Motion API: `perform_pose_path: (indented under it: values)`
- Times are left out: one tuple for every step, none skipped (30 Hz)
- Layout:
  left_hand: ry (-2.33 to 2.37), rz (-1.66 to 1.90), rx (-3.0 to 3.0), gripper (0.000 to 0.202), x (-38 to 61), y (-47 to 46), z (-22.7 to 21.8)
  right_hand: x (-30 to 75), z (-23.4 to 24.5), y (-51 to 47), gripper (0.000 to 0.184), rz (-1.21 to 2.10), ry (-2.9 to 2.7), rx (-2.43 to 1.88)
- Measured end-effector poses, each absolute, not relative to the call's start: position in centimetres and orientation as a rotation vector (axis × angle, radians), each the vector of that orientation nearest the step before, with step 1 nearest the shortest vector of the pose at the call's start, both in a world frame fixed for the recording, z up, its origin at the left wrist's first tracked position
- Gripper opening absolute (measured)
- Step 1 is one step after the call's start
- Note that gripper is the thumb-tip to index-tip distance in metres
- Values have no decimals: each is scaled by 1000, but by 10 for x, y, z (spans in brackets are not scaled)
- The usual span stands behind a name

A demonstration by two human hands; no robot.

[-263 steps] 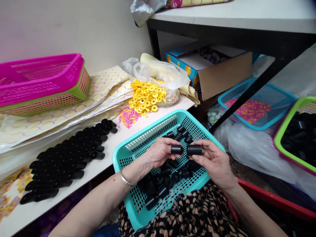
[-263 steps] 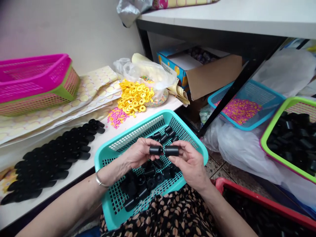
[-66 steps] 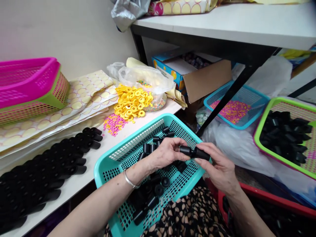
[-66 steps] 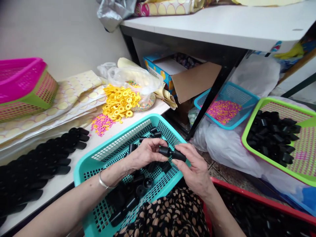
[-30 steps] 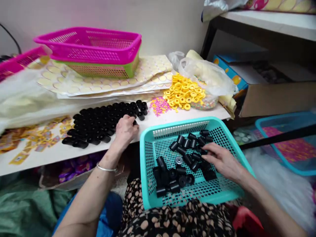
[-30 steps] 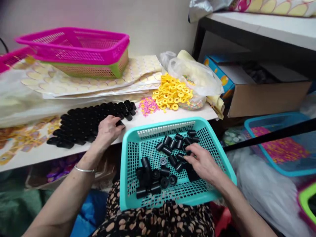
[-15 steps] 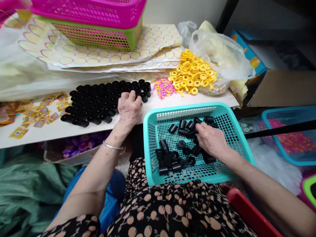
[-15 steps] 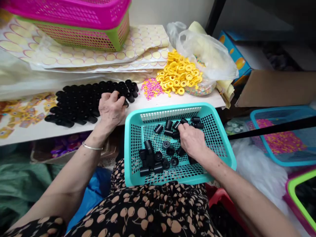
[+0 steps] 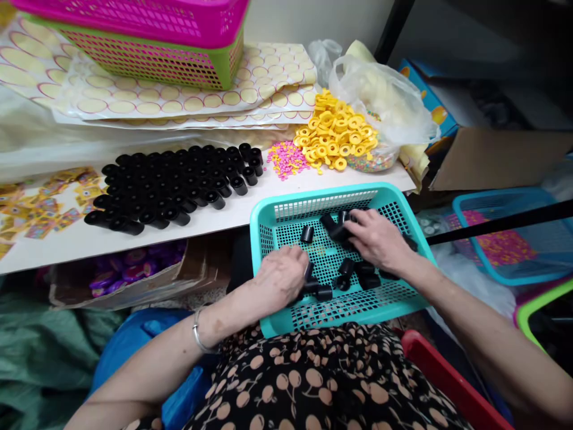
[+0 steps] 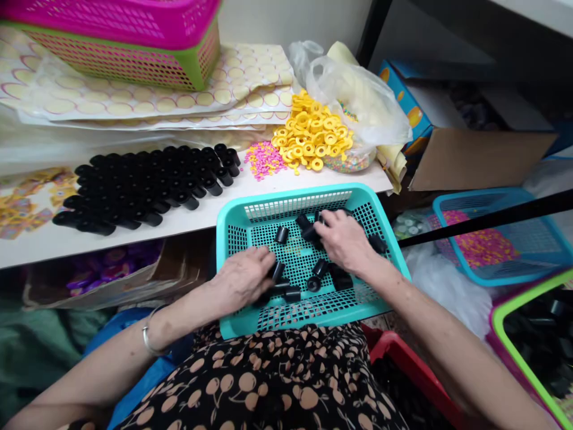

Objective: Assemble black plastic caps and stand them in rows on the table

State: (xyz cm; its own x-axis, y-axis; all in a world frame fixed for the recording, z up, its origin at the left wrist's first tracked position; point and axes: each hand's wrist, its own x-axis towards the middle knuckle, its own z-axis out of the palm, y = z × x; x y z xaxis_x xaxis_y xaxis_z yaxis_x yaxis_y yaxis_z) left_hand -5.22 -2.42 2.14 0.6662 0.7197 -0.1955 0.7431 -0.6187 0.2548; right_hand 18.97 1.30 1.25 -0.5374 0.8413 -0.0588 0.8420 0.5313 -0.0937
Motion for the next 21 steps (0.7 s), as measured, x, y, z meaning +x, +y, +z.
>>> perform_pose_path:
  values:
    - [1296, -47, 2603, 19, -52, -19, 21, 201, 14, 15, 27, -175, 2775, 1611]
    - [1417, 28, 2619, 19, -52, -14, 20, 210, 15, 14, 26, -203, 2816, 1692]
    - [1495, 118, 2621, 18, -53, -9, 20, 217, 14, 11, 24, -254, 2856, 1750]
    - [1524, 213, 2608, 17, -55, -4, 20, 222, 13, 7, 23, -328, 2885, 1787]
    - [1519, 305, 2580, 15, -57, 0, 20, 223, 11, 1, 21, -424, 2895, 1797]
    - [1496, 392, 2543, 13, -60, 3, 19, 223, 9, -5, 20, -536, 2885, 1775]
    - [1470, 471, 2499, 11, -62, 5, 17, 221, 7, -11, 19, -650, 2852, 1730]
    - [1449, 538, 2452, 10, -64, 7, 16, 218, 6, -17, 18, -750, 2806, 1679]
    - [1438, 597, 2406, 8, -66, 8, 14, 213, 5, -22, 18, -828, 2756, 1632]
    - [1431, 646, 2366, 8, -68, 9, 13, 209, 5, -26, 19, -883, 2712, 1599]
    - [1431, 687, 2331, 8, -70, 10, 12, 204, 6, -29, 19, -920, 2683, 1579]
    - [1437, 721, 2301, 8, -72, 11, 11, 198, 6, -31, 19, -949, 2668, 1572]
    - [1445, 747, 2275, 8, -73, 11, 10, 193, 7, -33, 18, -979, 2668, 1567]
    - [1455, 769, 2250, 8, -74, 12, 10, 188, 8, -33, 17, -1013, 2679, 1560]
    - [1465, 784, 2228, 8, -75, 13, 11, 183, 9, -33, 15, -1049, 2693, 1559]
    - [1476, 796, 2209, 8, -76, 13, 11, 178, 10, -33, 13, -1083, 2707, 1565]
    - [1485, 801, 2195, 8, -77, 13, 12, 173, 10, -32, 10, -1112, 2716, 1569]
    - [1492, 798, 2187, 9, -77, 12, 12, 168, 10, -30, 9, -1126, 2717, 1569]
    - [1499, 789, 2184, 10, -76, 12, 13, 162, 10, -29, 10, -1112, 2709, 1564]
    - [1502, 765, 2187, 12, -76, 11, 14, 157, 9, -27, 14, -1066, 2687, 1547]
    - [1493, 711, 2201, 14, -74, 9, 16, 152, 9, -25, 18, -1000, 2652, 1516]
